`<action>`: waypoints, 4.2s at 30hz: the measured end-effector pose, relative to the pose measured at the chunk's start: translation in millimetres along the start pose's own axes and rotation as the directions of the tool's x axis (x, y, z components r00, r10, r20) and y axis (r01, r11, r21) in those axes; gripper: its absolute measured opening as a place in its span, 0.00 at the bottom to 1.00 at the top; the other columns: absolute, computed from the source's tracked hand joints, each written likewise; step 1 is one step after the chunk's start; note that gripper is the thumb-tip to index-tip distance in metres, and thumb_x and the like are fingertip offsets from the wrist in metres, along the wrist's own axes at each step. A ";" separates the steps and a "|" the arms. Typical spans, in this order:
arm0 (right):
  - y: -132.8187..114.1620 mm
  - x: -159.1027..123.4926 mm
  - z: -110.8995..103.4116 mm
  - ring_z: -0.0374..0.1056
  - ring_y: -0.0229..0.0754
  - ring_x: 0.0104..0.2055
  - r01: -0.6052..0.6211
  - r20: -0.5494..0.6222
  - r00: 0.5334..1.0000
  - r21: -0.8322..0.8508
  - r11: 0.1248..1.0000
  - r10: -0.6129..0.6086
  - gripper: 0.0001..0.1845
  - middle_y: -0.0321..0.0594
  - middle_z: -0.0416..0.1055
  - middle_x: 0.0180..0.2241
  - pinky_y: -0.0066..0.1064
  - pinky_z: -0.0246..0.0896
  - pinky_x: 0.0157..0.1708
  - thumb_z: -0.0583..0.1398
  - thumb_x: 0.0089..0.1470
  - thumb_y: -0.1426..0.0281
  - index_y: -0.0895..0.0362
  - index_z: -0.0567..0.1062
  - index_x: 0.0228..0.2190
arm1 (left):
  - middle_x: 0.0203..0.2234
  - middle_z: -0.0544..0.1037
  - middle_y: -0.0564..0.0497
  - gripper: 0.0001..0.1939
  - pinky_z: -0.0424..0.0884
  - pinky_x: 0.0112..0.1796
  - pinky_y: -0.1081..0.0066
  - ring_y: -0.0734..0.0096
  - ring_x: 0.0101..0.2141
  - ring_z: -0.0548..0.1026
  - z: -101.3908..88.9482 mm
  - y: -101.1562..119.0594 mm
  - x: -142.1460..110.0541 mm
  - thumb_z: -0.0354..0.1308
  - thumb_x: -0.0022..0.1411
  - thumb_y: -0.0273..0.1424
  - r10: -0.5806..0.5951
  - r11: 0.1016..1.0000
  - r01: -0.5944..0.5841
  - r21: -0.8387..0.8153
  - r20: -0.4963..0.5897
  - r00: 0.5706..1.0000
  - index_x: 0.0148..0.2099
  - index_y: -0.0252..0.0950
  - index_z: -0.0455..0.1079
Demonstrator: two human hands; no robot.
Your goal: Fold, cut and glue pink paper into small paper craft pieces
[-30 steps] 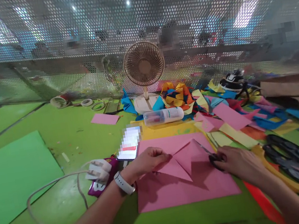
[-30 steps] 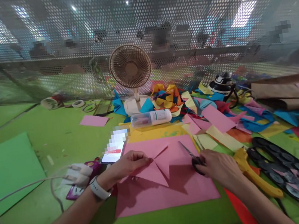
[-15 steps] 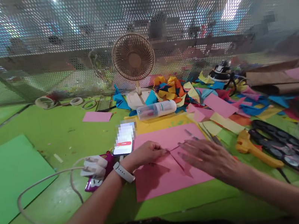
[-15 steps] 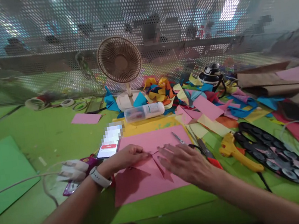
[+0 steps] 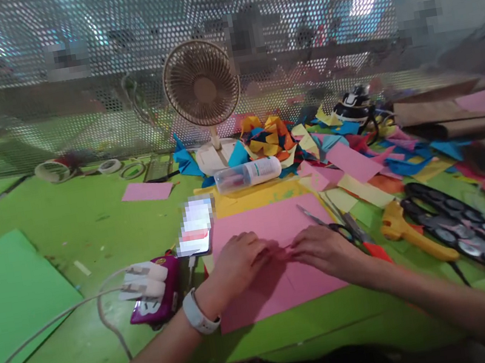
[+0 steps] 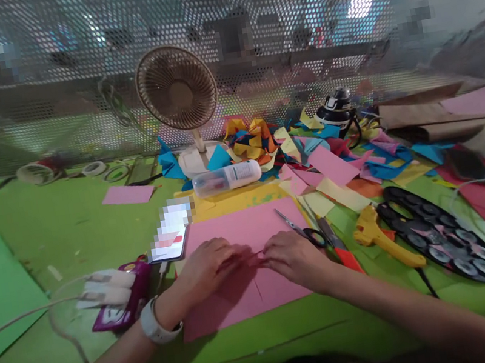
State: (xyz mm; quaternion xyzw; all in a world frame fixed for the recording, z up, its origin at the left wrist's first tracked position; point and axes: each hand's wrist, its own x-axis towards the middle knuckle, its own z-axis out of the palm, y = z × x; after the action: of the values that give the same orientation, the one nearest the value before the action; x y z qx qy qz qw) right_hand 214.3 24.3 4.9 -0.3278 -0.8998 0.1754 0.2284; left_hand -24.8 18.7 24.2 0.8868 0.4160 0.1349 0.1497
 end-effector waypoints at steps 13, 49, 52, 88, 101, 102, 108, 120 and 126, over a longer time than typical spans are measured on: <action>-7.4 20.6 1.4 0.67 0.39 0.34 -0.401 0.116 0.915 0.362 0.841 0.386 0.09 0.35 0.74 0.29 0.30 0.59 0.35 0.58 0.55 0.65 0.55 0.77 0.29 | 0.32 0.69 0.50 0.11 0.69 0.32 0.68 0.67 0.33 0.68 9.9 5.9 -7.3 0.47 0.66 0.25 0.041 0.976 -0.043 0.215 0.015 0.999 0.49 0.36 0.66; -18.0 40.6 5.8 0.64 0.39 0.33 -0.332 0.193 0.914 -0.150 0.931 0.357 0.11 0.38 0.67 0.28 0.30 0.54 0.34 0.56 0.54 0.68 0.57 0.71 0.23 | 0.51 0.67 0.40 0.24 0.65 0.44 0.57 0.54 0.48 0.65 27.0 48.8 -34.0 0.51 0.63 0.40 0.001 0.957 -0.023 0.288 0.076 0.997 0.57 0.32 0.57; -19.9 41.5 4.0 0.64 0.39 0.33 -0.329 0.208 0.910 -0.163 0.930 0.359 0.11 0.38 0.67 0.28 0.30 0.54 0.34 0.56 0.55 0.68 0.57 0.70 0.23 | 0.50 0.67 0.41 0.27 0.64 0.44 0.56 0.54 0.47 0.64 30.5 48.5 -34.9 0.52 0.61 0.46 0.000 0.960 -0.014 0.281 0.052 0.999 0.56 0.35 0.58; -9.7 31.0 10.6 0.53 0.52 0.55 -0.347 0.006 0.937 -0.060 0.936 0.348 0.07 0.41 0.64 0.50 0.50 0.47 0.54 0.62 0.48 0.66 0.53 0.76 0.22 | 0.51 0.66 0.43 0.28 0.61 0.44 0.57 0.55 0.47 0.63 27.0 47.6 -34.7 0.47 0.63 0.47 0.006 0.967 -0.027 0.255 0.082 0.997 0.59 0.35 0.56; -7.1 34.4 18.1 0.47 0.52 0.61 -0.393 0.039 0.918 -0.030 0.919 0.394 0.08 0.42 0.61 0.56 0.53 0.40 0.57 0.59 0.49 0.69 0.56 0.73 0.21 | 0.53 0.64 0.41 0.30 0.55 0.52 0.55 0.54 0.51 0.61 25.9 46.3 -35.4 0.43 0.64 0.49 -0.033 0.981 0.015 0.193 0.089 0.995 0.59 0.33 0.57; -7.3 34.4 18.7 0.47 0.52 0.61 -0.397 0.032 0.917 -0.030 0.917 0.398 0.08 0.42 0.60 0.56 0.53 0.40 0.57 0.59 0.49 0.69 0.56 0.73 0.21 | 0.53 0.64 0.41 0.29 0.55 0.52 0.55 0.54 0.51 0.61 25.0 46.3 -35.1 0.43 0.64 0.49 -0.034 0.982 0.016 0.188 0.092 0.995 0.58 0.33 0.58; -6.9 34.2 22.4 0.49 0.52 0.60 -0.395 -0.001 0.918 -0.033 0.918 0.396 0.08 0.41 0.61 0.55 0.52 0.43 0.56 0.58 0.49 0.69 0.56 0.73 0.20 | 0.51 0.65 0.42 0.28 0.59 0.51 0.56 0.55 0.49 0.62 23.0 46.6 -33.0 0.46 0.62 0.50 -0.026 0.980 0.005 0.199 0.102 0.994 0.53 0.32 0.64; -7.4 33.6 24.3 0.51 0.50 0.59 -0.361 -0.053 0.932 -0.052 0.931 0.359 0.08 0.42 0.62 0.54 0.52 0.42 0.57 0.57 0.48 0.70 0.55 0.72 0.20 | 0.49 0.66 0.42 0.31 0.59 0.51 0.57 0.55 0.47 0.63 23.6 45.8 -32.1 0.47 0.59 0.53 -0.015 0.977 -0.001 0.212 0.072 0.997 0.52 0.31 0.64; -5.1 33.0 27.0 0.52 0.50 0.59 -0.345 -0.080 0.937 -0.063 0.937 0.339 0.07 0.42 0.63 0.54 0.52 0.44 0.57 0.58 0.47 0.71 0.55 0.72 0.20 | 0.49 0.66 0.42 0.31 0.59 0.51 0.57 0.55 0.47 0.63 24.5 44.9 -32.1 0.47 0.60 0.53 -0.015 0.976 0.000 0.217 0.065 0.998 0.52 0.31 0.63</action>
State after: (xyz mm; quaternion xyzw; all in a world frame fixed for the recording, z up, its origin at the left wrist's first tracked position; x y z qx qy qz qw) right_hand 175.0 38.2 -5.5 -0.4935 -0.8269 0.1668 0.2119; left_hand -4.4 -37.5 15.0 0.9002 0.4264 0.0588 0.0662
